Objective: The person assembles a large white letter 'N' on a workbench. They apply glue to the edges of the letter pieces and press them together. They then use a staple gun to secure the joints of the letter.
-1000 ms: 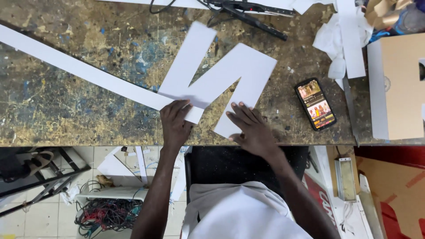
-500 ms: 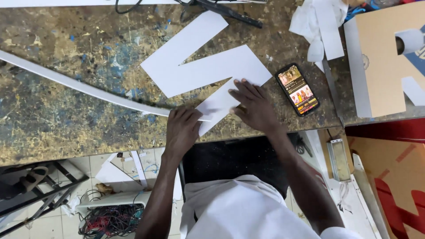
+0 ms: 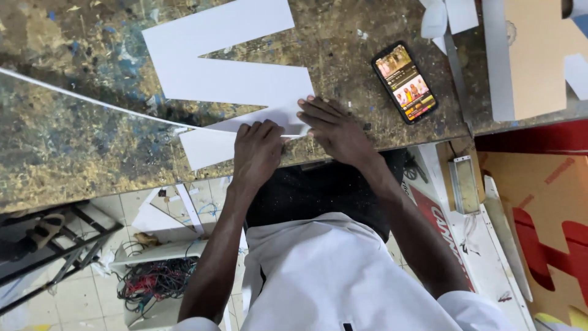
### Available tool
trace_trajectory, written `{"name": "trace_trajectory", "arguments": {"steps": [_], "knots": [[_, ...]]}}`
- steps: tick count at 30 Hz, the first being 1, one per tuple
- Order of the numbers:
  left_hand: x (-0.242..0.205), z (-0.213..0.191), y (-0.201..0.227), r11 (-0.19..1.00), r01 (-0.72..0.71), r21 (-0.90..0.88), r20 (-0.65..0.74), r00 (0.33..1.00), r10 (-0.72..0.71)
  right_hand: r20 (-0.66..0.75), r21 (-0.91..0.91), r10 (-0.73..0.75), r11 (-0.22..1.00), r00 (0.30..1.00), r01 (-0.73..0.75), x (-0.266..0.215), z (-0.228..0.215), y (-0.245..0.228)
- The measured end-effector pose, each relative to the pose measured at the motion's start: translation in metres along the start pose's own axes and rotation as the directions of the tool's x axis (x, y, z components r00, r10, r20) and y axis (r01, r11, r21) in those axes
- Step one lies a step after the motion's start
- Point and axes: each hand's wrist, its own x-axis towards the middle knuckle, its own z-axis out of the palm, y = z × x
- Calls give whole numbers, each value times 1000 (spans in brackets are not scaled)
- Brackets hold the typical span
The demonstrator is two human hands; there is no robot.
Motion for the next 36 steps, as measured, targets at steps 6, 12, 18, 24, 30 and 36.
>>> {"name": "trace_trajectory", "arguments": {"steps": [6,12,18,24,30,36], "knots": [[-2,25,13,1000,-12,3,-64,998,12,-221,-153,177,965,959,-214,-30,31,-44],[-9,10,26,988,-115,-102,-13,993,114,-323,-250,201,925,925,-288,-60,38,-65],[-10,23,5,984,-146,-100,-25,989,145,-316,-191,152,957,937,-220,-39,28,-45],[1,29,-22,984,-178,-20,-104,979,175,-273,-136,100,981,957,-142,-6,22,-34],[-7,46,-25,990,-139,33,-153,978,142,-52,-65,-16,998,998,12,-3,4,24],[-10,35,-18,992,-124,28,-92,988,126,41,40,4,999,999,-6,-8,-8,14]]}}
